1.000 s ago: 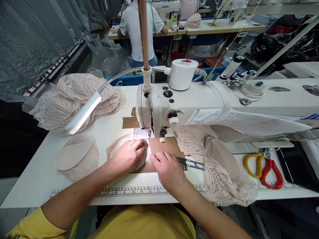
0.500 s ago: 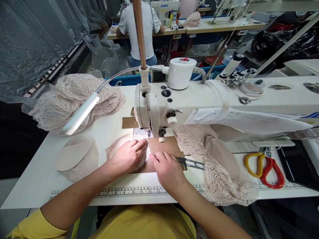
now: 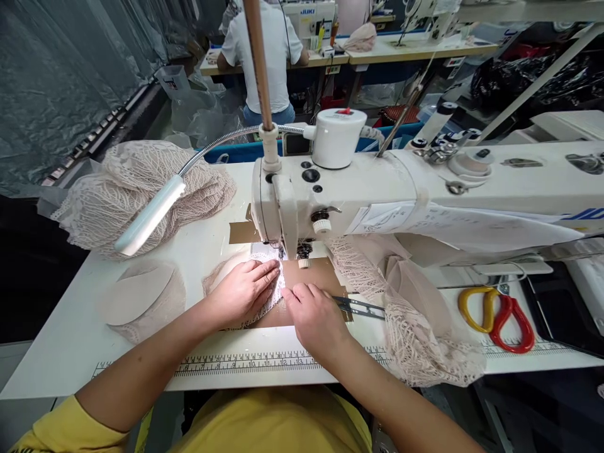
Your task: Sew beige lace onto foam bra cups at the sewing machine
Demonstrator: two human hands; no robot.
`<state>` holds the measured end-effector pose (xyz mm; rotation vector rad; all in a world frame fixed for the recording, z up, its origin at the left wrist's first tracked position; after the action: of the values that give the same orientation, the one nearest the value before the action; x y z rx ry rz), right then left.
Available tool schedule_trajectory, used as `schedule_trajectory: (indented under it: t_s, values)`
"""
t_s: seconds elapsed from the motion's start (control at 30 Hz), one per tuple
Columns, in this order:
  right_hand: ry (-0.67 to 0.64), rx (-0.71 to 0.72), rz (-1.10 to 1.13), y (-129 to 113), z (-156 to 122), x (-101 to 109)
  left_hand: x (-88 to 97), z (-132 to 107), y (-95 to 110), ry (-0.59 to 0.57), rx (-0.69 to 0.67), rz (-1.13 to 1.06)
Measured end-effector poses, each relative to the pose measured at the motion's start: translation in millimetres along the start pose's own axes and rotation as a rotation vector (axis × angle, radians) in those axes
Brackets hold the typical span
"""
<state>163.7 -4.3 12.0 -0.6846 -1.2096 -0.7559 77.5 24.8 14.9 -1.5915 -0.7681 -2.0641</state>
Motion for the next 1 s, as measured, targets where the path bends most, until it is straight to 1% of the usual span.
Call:
schedule_trajectory:
  t_s: [0.23,0.43,0.6,0.77,0.83,0.9,1.0]
  values:
    - [0.007,0.005,-0.016,1.3,0.1,0.4,4.2,-0.1,1.0,0.0,-0.029,-0.027]
    - [-0.02,0.009,-0.021,1.0,1.4,-1.0,4.5,1.0,-0.3,-0.047,-0.038,-0.022]
    - [-0.128,-0.008,-0.059,5.4,9.1,-5.4,1.7,4.4,-9.6,-0.071,-0.028,0.014]
    - [-0.331,-0.035,-0.092,11.9,28.0,-9.4,-0.9,11.1,-23.3,-0.116,-0.02,0.015]
    - [-0.391,-0.057,-0.109,14.6,34.9,-10.1,-1.1,14.8,-28.2,-0.129,-0.027,0.02]
    - [-0.407,-0.07,-0.12,16.4,39.9,-10.3,-0.6,18.8,-33.0,-0.132,-0.033,0.033]
    - [-0.368,-0.074,-0.129,18.3,43.2,-10.6,1.9,23.2,-37.9,-0.118,-0.045,0.061]
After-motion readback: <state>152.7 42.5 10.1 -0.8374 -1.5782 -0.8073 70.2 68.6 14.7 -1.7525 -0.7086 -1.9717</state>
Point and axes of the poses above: each hand's wrist, its own z-axis towards the middle knuckle, its own x-axis out of the back of the hand, y = z × x, the point moved 9 cm from there along z, towards the middle knuckle, and after that the axes turned 4 degrees about -z, right-handed, at the moved point
